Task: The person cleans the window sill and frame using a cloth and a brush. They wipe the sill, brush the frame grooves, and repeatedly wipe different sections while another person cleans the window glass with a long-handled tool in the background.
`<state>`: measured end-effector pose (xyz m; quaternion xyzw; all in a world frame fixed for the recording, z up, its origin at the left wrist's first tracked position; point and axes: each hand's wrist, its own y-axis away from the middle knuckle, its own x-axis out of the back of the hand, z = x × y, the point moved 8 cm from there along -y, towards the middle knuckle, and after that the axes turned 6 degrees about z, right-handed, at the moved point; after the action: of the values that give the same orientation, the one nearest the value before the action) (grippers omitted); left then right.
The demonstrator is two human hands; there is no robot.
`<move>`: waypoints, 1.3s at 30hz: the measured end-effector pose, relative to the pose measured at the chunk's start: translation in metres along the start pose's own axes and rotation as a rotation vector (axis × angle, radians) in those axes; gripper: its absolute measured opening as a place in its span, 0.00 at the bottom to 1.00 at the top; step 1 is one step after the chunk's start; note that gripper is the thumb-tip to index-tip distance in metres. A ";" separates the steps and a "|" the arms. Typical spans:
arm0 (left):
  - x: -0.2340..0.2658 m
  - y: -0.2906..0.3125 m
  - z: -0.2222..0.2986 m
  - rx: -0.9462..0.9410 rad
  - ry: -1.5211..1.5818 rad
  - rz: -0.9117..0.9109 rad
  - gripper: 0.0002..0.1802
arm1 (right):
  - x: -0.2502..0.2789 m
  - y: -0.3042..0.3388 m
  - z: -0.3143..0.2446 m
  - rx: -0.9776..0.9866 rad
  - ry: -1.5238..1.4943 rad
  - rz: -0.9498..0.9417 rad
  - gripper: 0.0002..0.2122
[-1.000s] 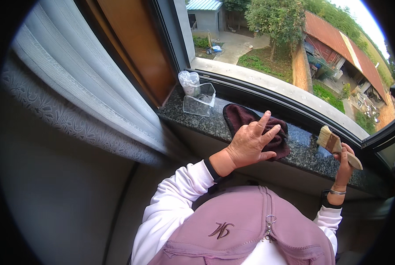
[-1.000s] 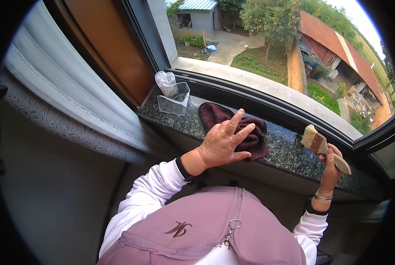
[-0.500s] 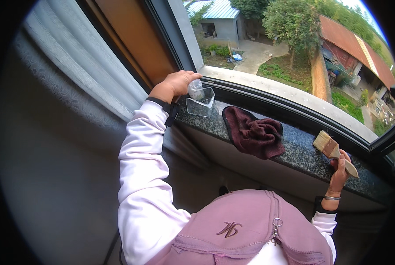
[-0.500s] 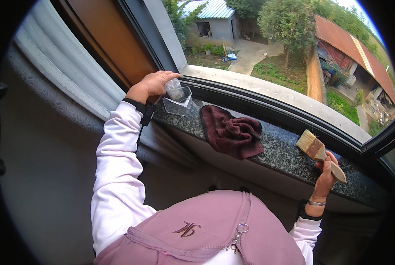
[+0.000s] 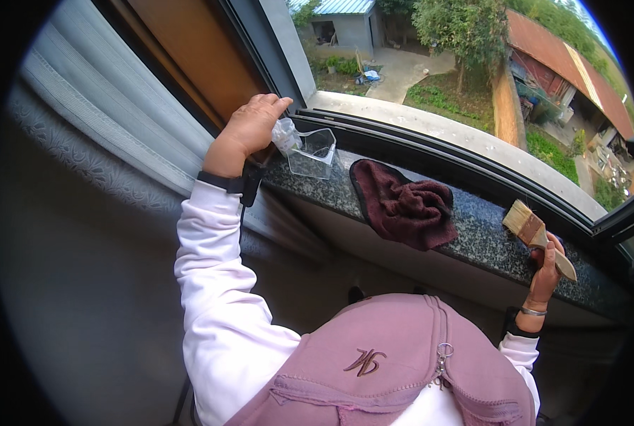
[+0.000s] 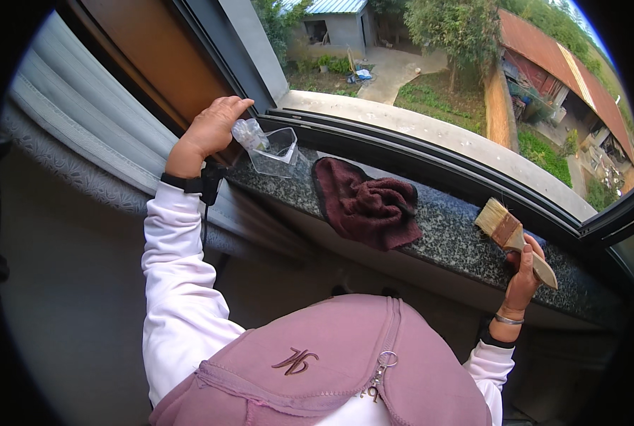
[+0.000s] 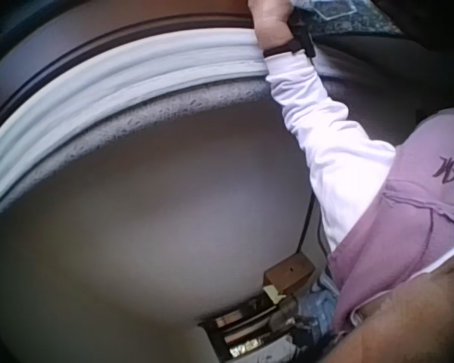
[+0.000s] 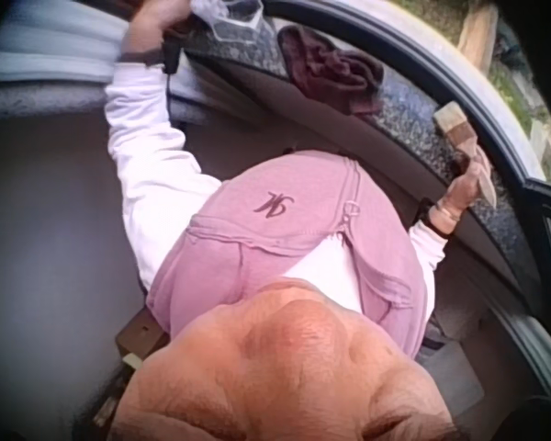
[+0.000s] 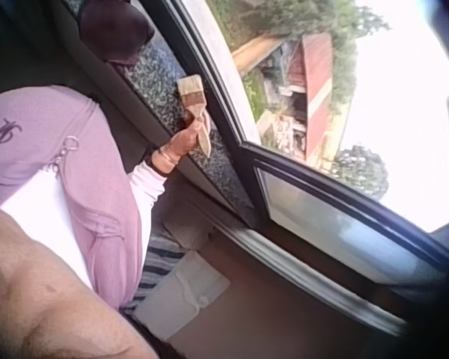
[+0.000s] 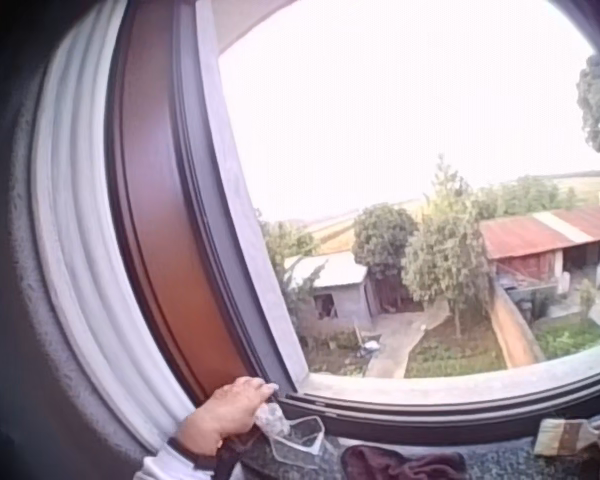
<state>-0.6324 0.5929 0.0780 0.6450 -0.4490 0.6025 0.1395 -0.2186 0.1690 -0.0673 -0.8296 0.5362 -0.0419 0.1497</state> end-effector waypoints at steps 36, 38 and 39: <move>-0.032 0.005 0.256 -0.322 0.616 -0.411 0.29 | -0.008 0.012 -0.007 0.111 0.002 -0.075 0.12; -0.031 -0.004 0.246 -0.299 0.660 -0.461 0.26 | -0.008 0.012 -0.006 0.098 -0.023 -0.068 0.12; -0.023 -0.015 0.235 -0.281 0.720 -0.430 0.24 | -0.009 0.012 -0.008 0.124 -0.024 -0.079 0.12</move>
<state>-0.4647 0.4417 0.0072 0.4475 -0.3049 0.6793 0.4954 -0.2351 0.1712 -0.0628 -0.8396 0.4977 -0.0710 0.2055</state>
